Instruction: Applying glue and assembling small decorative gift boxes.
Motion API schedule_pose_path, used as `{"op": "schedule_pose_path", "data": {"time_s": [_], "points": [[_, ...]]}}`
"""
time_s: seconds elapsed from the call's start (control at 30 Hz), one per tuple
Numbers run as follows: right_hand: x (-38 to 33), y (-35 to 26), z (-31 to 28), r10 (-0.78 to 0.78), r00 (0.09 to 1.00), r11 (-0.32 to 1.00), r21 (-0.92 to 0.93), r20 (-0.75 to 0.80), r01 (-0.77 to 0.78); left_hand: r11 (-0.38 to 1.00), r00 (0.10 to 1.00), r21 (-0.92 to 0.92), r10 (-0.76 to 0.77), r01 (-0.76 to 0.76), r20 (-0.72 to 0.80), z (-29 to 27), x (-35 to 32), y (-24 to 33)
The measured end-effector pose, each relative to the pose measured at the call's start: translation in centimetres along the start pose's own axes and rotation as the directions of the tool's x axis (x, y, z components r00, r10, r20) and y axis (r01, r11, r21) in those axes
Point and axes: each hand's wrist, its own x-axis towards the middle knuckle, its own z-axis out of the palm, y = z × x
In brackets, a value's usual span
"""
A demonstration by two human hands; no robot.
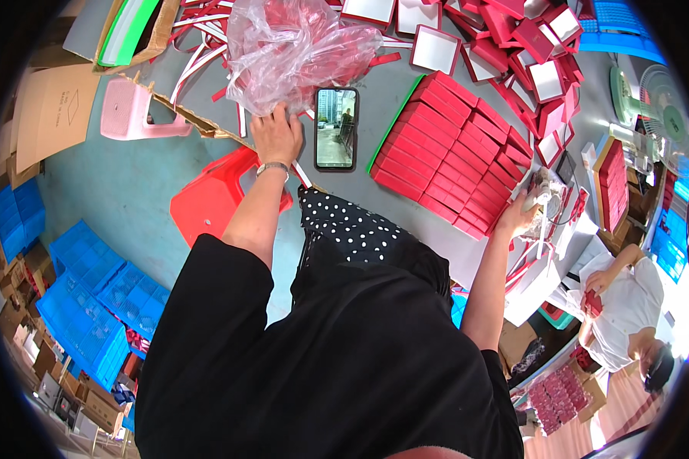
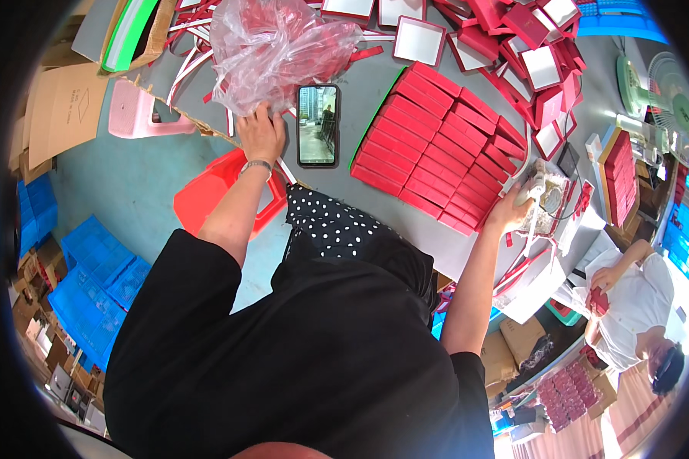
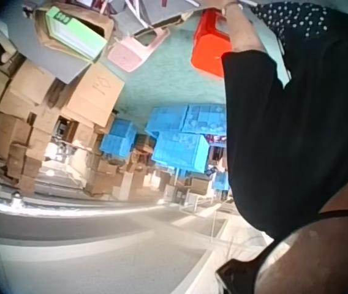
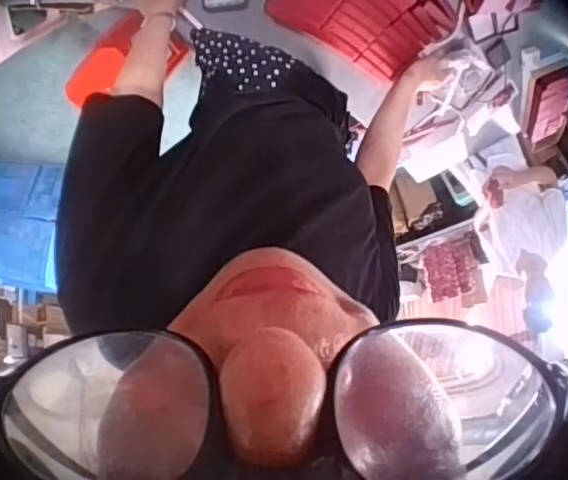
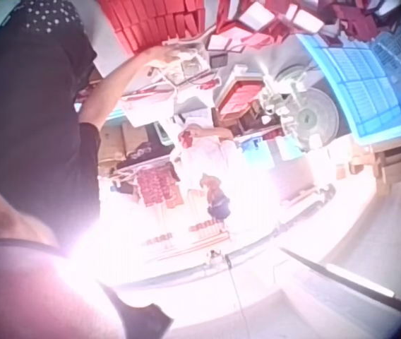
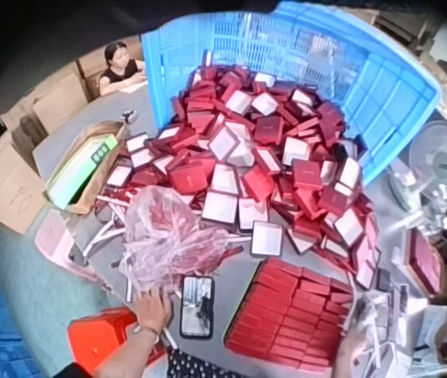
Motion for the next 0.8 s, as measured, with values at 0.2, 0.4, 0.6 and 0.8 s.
{"op": "schedule_pose_path", "data": {"time_s": [0.2,0.4,0.6,0.8], "points": [[-0.2,-0.7,-0.1,-0.045,0.999,0.999,0.018,0.011,0.045,1.0,1.0,0.006,-0.001,0.001,-0.002,0.1,0.1,-0.1],[0.4,0.3,0.2,0.006,1.0,0.995,-0.102,-0.018,-0.008,1.0,1.0,0.012,0.002,-0.002,-0.023,0.3,0.2,0.0],[0.1,-0.2,0.0,0.001,1.0,0.999,-0.036,0.011,-0.001,1.0,1.0,0.0,0.0,0.0,-0.021,0.2,0.1,-0.1],[0.1,0.0,0.1,0.003,1.0,1.0,0.015,0.015,-0.004,1.0,1.0,0.008,0.008,-0.008,-0.027,0.3,0.0,-0.2]]}}
